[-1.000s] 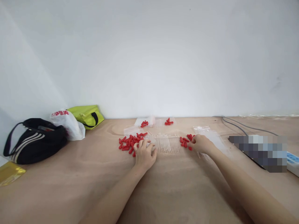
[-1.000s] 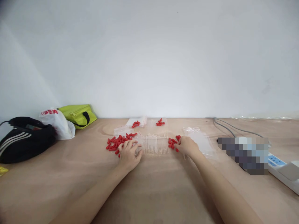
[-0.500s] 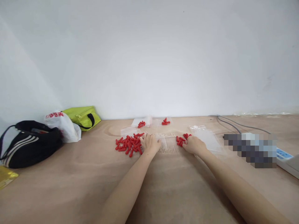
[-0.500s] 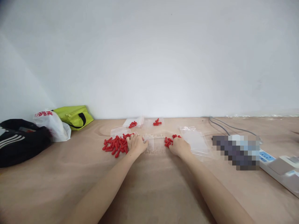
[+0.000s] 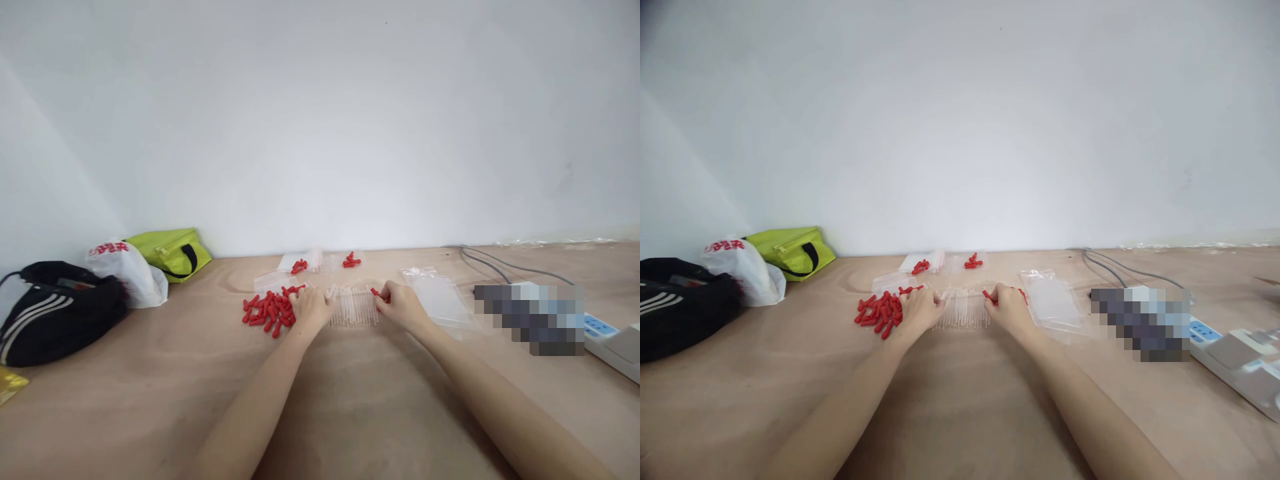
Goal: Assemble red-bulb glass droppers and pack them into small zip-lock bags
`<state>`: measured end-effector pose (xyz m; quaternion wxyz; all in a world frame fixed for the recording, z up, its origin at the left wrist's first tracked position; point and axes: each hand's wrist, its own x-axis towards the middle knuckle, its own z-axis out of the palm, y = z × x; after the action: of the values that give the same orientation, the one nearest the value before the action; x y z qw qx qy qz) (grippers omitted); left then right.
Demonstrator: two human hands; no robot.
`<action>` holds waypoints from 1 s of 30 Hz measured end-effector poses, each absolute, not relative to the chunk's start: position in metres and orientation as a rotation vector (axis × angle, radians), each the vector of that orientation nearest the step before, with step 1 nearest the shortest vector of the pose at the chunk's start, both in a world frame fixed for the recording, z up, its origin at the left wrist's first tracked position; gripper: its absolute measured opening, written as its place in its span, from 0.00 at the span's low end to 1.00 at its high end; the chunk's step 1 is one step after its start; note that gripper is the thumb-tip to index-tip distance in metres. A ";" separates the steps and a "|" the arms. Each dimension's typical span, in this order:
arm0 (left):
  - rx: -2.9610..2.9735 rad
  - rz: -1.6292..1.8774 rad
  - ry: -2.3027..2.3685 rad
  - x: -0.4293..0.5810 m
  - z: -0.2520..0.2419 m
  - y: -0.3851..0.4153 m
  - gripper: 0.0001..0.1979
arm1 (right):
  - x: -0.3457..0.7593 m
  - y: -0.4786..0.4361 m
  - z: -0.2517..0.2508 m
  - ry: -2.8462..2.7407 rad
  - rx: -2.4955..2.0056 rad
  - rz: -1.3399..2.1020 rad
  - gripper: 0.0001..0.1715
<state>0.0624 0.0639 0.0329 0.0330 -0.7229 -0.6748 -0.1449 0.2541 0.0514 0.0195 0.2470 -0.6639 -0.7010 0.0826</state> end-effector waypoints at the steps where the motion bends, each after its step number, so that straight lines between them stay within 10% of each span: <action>1: -2.260 -0.470 -2.024 0.056 0.032 0.057 0.08 | 0.251 0.050 0.017 -1.914 -1.735 0.230 0.05; 10: -2.583 -0.958 -1.312 -0.008 -0.005 0.005 0.11 | 0.209 0.021 -0.020 -1.968 -0.983 0.299 0.11; 30: -2.652 -0.936 -1.212 -0.006 -0.009 0.007 0.10 | 0.206 0.006 -0.017 -2.007 -0.845 0.449 0.13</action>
<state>-0.0061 0.0066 -0.0090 0.0397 -0.8654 -0.3954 -0.3053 0.2055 0.0056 -0.0172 0.4431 -0.3408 -0.8092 0.1810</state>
